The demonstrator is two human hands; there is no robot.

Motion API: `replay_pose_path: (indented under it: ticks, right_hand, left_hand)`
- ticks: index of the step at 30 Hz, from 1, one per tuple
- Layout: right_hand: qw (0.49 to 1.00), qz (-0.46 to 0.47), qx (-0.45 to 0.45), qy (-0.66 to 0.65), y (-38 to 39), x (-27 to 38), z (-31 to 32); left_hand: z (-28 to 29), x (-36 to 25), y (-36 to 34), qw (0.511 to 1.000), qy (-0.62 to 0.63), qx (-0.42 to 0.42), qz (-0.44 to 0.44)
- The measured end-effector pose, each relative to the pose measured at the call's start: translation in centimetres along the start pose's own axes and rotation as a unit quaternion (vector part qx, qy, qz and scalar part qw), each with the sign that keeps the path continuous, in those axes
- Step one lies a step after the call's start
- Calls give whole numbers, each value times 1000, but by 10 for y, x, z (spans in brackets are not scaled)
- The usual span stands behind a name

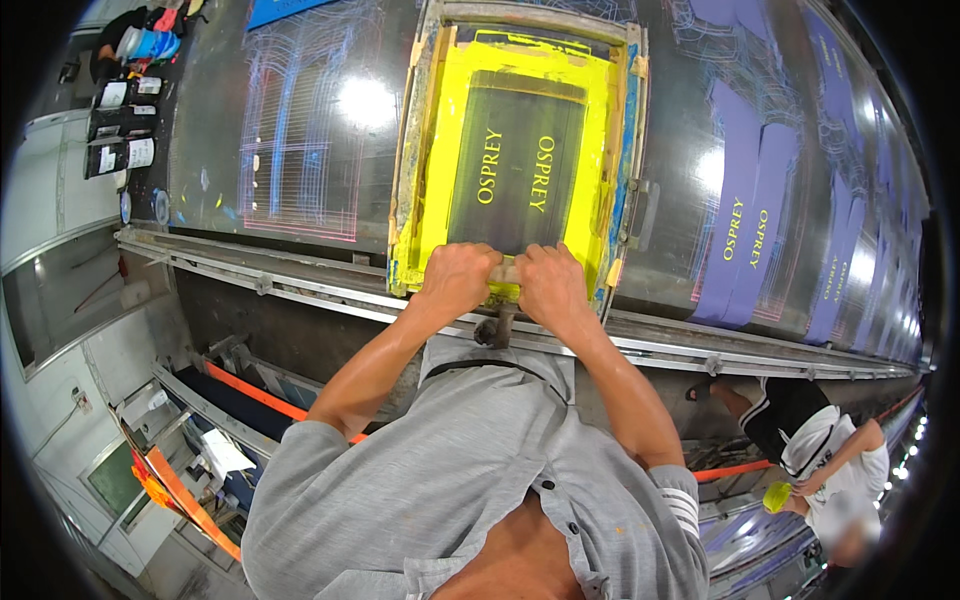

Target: The person performs screen printing on fabric pieces using a squeegee and neon yellow ink. They repeatedly pull ink across a screen, lift the screen to reveal printed fabric, and replenish ink from a cup. The person also mixes ink in a cup and wipes the squeegee with a cloth.

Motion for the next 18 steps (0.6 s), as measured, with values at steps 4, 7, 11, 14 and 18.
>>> replay_pose_path:
  ticks: [4, 7, 11, 14, 18]
  right_hand:
    - [998, -24, 56, 7, -40, -24, 4]
    - [997, -29, 55, 37, -102, -60, 33]
    - [993, -69, 39, 86, -176, -107, 75]
    - [995, -39, 36, 86, -219, -131, 92]
    - [996, -34, -9, 82, -211, -130, 91]
  left_hand:
    - [11, 22, -45, 992, -81, 87, 45]
    - [40, 40, -115, 988, -141, 57, 31]
    - [78, 54, -204, 984, -165, 54, 33]
    - [104, 58, -253, 984, -175, 21, 27]
    - [95, 56, -250, 988, -153, -3, 1]
Point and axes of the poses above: each hand's wrist, its own y-axis away from the middle knuckle, its own z-axis out of the back of the hand, x = y × z, the point moved 9 cm from there along -y, towards the middle knuckle, and after that the axes turned 4 degrees about y, right-handed, at the moved point
